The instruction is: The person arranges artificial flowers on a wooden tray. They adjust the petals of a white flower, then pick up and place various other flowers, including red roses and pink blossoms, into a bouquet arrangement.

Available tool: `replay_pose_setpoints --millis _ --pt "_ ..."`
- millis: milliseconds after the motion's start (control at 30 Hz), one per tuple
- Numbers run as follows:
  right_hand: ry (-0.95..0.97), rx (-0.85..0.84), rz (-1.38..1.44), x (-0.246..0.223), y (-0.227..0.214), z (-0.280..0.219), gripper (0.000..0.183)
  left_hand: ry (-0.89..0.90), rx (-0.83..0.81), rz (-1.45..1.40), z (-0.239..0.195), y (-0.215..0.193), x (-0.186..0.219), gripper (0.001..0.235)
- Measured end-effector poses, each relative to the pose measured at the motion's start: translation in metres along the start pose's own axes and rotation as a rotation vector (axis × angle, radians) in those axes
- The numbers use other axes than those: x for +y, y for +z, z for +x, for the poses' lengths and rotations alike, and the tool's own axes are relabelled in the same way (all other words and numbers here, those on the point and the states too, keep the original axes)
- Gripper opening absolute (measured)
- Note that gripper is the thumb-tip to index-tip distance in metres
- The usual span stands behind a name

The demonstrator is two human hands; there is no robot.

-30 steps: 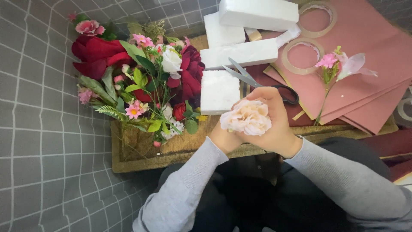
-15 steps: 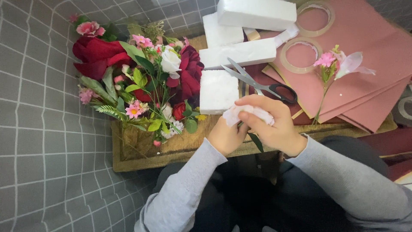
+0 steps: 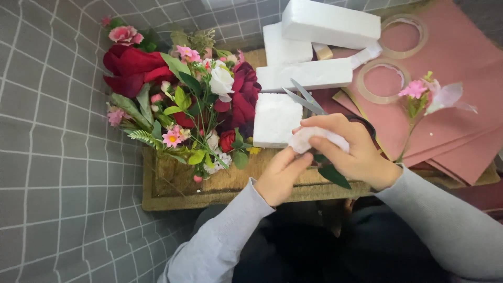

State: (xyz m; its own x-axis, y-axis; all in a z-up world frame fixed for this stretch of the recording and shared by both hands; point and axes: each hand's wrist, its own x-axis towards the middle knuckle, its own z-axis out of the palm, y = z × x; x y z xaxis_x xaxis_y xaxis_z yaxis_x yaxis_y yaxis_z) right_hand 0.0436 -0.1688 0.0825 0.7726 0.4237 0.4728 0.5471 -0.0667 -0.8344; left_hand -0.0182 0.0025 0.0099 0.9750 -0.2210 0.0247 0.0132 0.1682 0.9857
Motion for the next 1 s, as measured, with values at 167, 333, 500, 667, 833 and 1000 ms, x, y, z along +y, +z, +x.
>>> replay_pose_setpoints --millis 167,333,500,667,833,1000 --pt "-0.103 -0.162 -0.059 0.013 -0.002 -0.003 0.040 0.190 0.010 0.018 0.005 0.021 0.025 0.040" --pt "-0.271 -0.323 -0.148 -0.001 -0.005 0.000 0.042 0.276 0.139 0.220 0.002 0.013 0.020 0.058" --pt "-0.263 -0.515 -0.357 0.000 -0.009 -0.013 0.050 0.130 0.024 0.440 0.004 0.025 0.051 0.066" --pt "-0.203 -0.390 -0.348 0.002 -0.007 -0.022 0.073 0.301 0.048 0.441 -0.007 0.017 0.039 0.061" --pt "-0.242 -0.258 -0.171 -0.007 -0.001 -0.018 0.115 0.438 0.050 0.488 -0.009 0.017 0.051 0.066" --pt "-0.080 -0.283 -0.057 -0.015 0.002 -0.021 0.138 0.507 0.124 0.482 -0.013 0.014 0.055 0.046"
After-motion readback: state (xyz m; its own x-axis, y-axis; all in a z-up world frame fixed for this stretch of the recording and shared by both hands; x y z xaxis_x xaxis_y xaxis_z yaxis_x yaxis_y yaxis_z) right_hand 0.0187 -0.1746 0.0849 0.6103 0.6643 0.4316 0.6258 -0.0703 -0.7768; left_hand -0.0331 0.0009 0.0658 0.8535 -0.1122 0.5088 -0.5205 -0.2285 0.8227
